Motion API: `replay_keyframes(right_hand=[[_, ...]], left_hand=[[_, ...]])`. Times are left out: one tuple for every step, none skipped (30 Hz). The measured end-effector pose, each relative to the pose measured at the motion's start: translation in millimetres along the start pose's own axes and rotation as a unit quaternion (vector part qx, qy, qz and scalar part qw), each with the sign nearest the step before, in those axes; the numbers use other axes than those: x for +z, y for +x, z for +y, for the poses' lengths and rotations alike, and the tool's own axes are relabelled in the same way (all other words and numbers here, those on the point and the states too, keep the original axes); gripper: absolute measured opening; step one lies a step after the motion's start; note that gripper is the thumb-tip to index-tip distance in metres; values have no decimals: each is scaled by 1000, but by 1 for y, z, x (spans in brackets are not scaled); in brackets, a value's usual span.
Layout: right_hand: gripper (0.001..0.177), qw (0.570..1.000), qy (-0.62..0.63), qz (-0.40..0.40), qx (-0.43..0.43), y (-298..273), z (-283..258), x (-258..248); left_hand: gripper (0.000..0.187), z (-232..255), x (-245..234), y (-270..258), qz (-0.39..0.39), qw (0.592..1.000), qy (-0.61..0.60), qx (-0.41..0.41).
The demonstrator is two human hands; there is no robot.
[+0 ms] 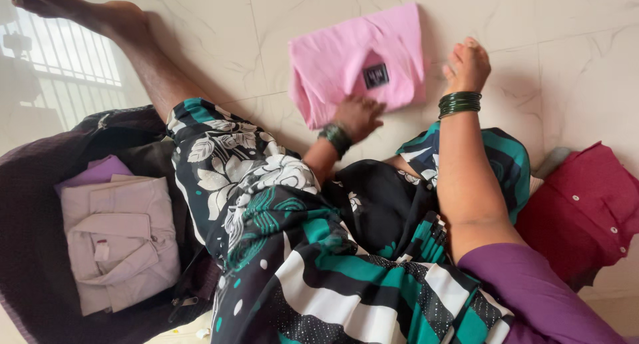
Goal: The person folds a pink shirt on a tiled floor. They smooth the fabric, fold the sleeves inward, fold the sides toward the center, and then fold the shirt in half to create a compact bundle.
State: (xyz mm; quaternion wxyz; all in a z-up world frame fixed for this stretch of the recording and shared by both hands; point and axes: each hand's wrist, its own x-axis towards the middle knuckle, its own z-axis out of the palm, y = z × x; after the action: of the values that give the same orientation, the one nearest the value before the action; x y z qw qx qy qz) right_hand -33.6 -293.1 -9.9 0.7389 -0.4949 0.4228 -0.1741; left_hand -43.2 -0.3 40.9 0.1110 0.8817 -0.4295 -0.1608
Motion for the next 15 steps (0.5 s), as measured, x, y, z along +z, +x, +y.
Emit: replay_keyframes(right_hand=[[50,1000,4,15,-20,6,4,-10],[53,999,7,29,-41,13,7,-17],[51,999,8,29,-43,19,11,-19],[49,999,9,29,-45,23,15,-19],[48,999,10,25,-47,24,19,-15],[46,998,-1,20,-56,21,23,-12],[44,998,-10,12,-65,17,28,-2],[43,997,-19,5,-75,13,31,8],[42,996,-36,-1,-88,7,34,13],[40,994,-53,-6,-100,3,36,17],[39,991,-71,-9,-114,0,35,19],[39,993,-65,-13,-100,-2,35,18],[39,994,-61,-16,-89,-2,33,17],[39,995,-56,-19,-78,-1,32,16],[38,995,-63,-21,-77,-2,32,15]], left_hand=[[47,7,13,-15,42,997,-62,7],[45,9,22,-26,84,989,-124,14],[43,6,29,-31,92,988,-126,-9],[40,3,32,-36,99,986,-128,-32],[38,1,33,-39,109,984,-129,-57],[48,2,31,-39,143,980,-118,-69],[58,-2,24,-37,180,975,-103,-82],[69,-6,15,-33,216,968,-88,-93],[74,-5,10,-30,197,970,-80,-117],[78,-2,6,-22,178,971,-71,-141],[83,3,5,-14,159,972,-64,-163],[82,10,7,-9,122,979,-52,-153],[81,17,11,-1,87,985,-41,-142],[79,19,17,3,52,990,-30,-130],[79,18,25,3,37,993,-29,-110]])
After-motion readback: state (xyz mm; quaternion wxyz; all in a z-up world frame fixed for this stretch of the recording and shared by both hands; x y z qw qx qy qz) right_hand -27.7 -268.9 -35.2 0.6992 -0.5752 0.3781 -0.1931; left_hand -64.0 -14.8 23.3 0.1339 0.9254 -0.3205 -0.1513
